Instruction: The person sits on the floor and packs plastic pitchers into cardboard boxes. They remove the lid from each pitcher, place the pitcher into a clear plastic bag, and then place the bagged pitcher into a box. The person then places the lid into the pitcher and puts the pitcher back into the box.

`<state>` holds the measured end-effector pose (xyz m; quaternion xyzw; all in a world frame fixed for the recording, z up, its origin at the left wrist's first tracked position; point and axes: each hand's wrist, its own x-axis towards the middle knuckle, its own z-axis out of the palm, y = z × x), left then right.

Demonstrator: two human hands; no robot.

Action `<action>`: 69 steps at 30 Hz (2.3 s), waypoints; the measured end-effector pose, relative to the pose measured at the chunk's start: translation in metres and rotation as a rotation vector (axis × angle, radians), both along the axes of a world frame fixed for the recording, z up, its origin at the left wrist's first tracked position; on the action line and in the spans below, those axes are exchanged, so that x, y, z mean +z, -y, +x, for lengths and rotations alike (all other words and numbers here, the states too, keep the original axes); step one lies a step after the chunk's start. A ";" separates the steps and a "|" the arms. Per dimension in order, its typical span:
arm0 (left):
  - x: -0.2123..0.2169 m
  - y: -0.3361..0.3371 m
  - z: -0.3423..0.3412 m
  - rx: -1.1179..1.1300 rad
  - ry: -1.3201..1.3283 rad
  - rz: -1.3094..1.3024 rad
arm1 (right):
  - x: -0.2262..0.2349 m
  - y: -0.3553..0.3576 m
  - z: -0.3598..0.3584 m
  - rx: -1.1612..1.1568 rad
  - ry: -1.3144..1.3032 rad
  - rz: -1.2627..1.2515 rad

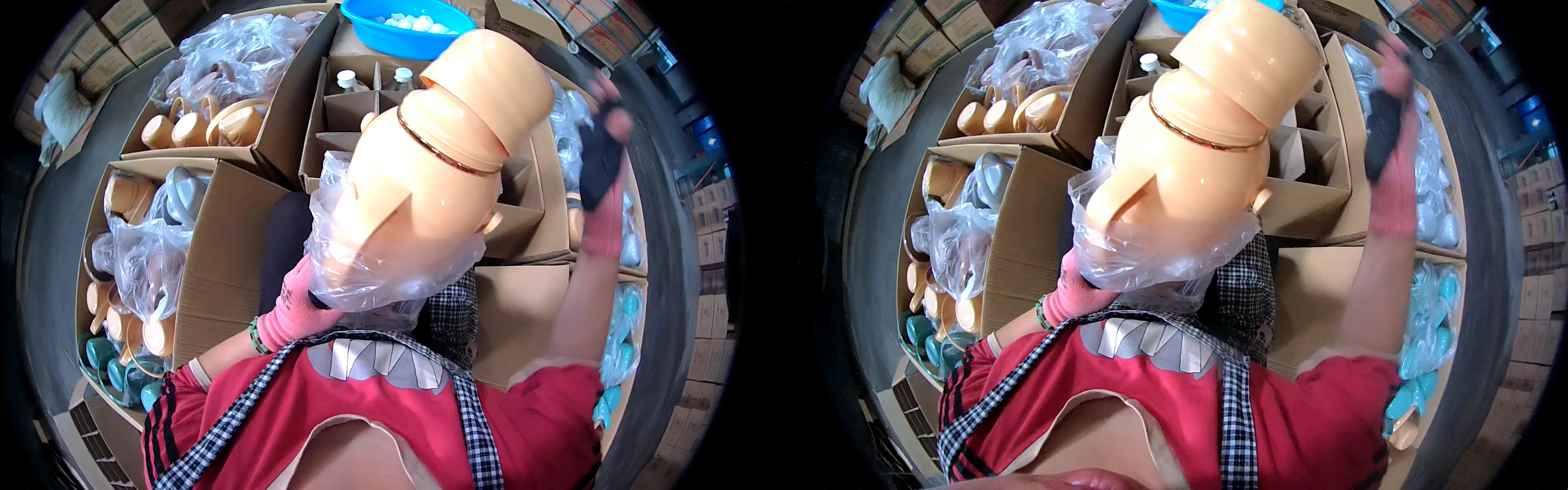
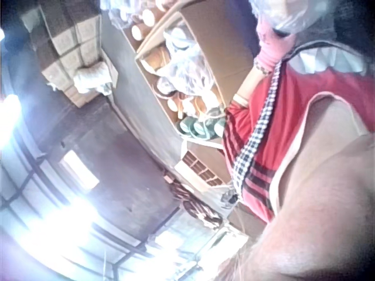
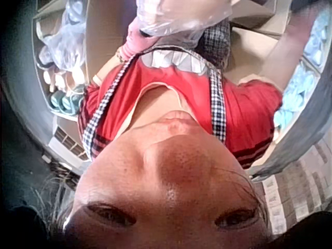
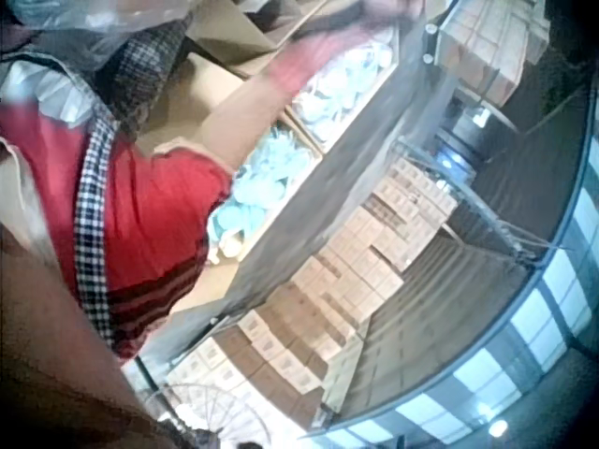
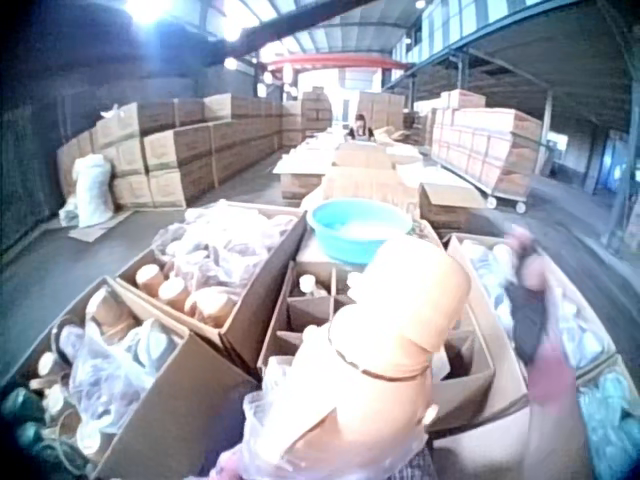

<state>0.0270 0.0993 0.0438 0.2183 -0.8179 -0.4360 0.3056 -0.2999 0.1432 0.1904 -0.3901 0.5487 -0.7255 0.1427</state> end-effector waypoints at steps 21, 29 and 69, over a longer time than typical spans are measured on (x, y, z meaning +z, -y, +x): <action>0.002 0.013 -0.007 -0.081 0.058 -0.028 | 0.060 0.014 0.043 0.572 -1.113 0.626; 0.005 0.015 -0.005 -0.065 0.057 -0.147 | 0.055 0.002 0.035 0.524 -1.056 0.593; 0.004 0.035 -0.016 0.044 -0.007 -0.162 | 0.097 0.028 0.063 0.410 -0.736 1.348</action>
